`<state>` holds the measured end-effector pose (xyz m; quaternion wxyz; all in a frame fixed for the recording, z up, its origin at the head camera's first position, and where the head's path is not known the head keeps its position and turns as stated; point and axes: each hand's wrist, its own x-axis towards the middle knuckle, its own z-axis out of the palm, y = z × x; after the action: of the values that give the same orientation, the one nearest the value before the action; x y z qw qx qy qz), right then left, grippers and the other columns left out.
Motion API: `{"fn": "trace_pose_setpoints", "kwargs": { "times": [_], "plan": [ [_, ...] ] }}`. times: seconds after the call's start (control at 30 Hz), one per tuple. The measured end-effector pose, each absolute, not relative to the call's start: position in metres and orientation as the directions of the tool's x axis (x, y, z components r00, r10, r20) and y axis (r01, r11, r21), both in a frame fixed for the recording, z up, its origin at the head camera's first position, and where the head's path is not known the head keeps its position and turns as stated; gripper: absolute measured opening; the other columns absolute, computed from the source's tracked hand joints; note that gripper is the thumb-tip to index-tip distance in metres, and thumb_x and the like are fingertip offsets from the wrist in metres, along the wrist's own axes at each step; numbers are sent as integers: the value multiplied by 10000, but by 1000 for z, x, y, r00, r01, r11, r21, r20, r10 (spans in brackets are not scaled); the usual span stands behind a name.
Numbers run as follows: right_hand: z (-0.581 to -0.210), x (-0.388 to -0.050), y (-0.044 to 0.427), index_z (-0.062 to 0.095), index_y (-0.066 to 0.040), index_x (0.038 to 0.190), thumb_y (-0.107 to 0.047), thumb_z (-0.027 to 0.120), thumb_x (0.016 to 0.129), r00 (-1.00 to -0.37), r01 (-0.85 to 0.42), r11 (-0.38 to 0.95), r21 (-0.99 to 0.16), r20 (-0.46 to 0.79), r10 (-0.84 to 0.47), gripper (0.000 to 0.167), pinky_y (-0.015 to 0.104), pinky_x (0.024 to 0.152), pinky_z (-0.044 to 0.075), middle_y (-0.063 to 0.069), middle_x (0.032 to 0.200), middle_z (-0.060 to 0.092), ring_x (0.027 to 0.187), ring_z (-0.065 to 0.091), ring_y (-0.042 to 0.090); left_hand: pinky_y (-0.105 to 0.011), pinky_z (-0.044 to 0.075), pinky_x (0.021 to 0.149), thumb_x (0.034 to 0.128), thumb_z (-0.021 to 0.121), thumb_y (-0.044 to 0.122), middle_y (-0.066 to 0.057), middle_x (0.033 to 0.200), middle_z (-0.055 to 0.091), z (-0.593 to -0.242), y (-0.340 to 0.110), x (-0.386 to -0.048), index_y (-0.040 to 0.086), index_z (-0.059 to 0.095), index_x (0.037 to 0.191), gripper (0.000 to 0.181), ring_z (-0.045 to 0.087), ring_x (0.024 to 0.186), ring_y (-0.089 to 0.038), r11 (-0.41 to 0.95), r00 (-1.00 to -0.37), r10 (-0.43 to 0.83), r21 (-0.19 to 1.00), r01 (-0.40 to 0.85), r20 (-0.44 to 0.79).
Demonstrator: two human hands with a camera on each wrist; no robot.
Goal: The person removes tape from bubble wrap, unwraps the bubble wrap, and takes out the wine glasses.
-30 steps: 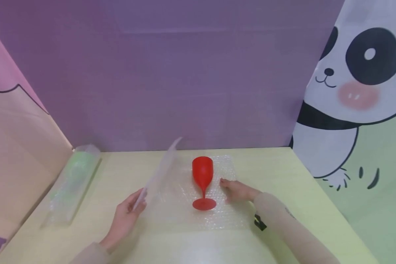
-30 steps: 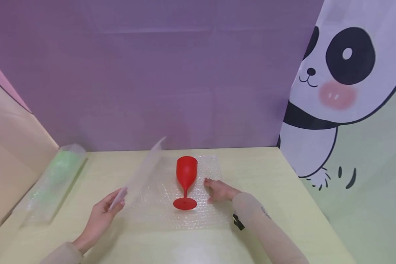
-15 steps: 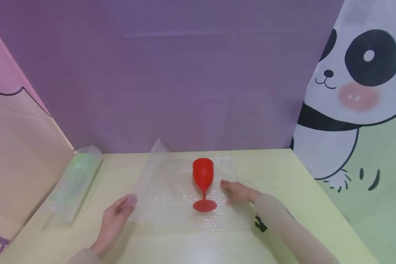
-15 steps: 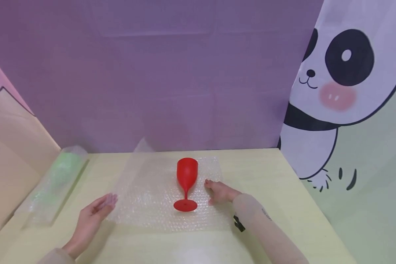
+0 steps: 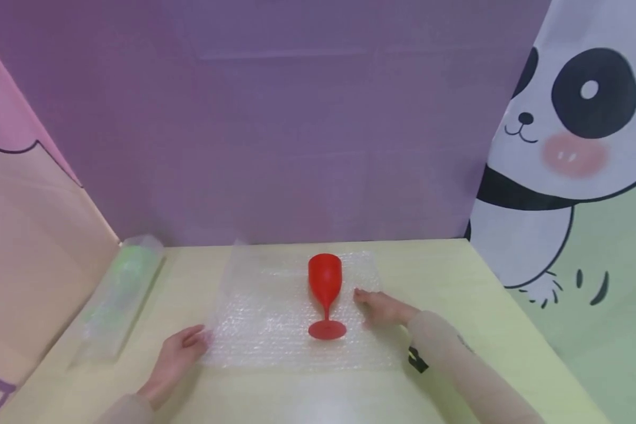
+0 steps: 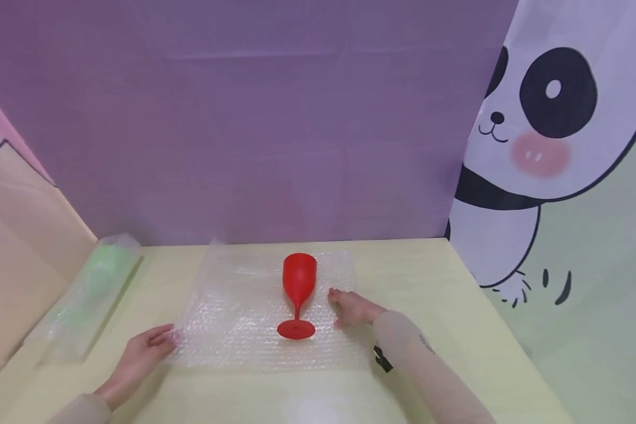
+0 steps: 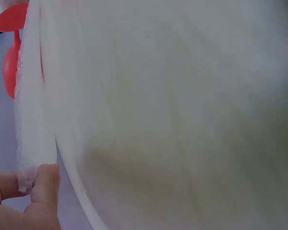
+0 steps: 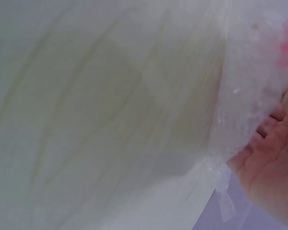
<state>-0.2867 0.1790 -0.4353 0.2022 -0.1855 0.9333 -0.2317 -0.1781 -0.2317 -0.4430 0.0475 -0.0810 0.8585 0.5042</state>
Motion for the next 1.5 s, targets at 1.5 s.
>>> {"fn": "trace_pose_setpoints", "kwargs": {
  "times": [1.5],
  "plan": [
    [-437,-286,175,323,-60,1419,-99,685,797,-859,-231,828,-511,-293,-421,721,473,1140,200,95,1508,257,1397,189,296,-558,76,1116,716,745,311,-206,1521,68,-460,-217,-252,7,137,1455,1004,67,1389,-395,713,-905,400,670,209,-144]
  ]
}}
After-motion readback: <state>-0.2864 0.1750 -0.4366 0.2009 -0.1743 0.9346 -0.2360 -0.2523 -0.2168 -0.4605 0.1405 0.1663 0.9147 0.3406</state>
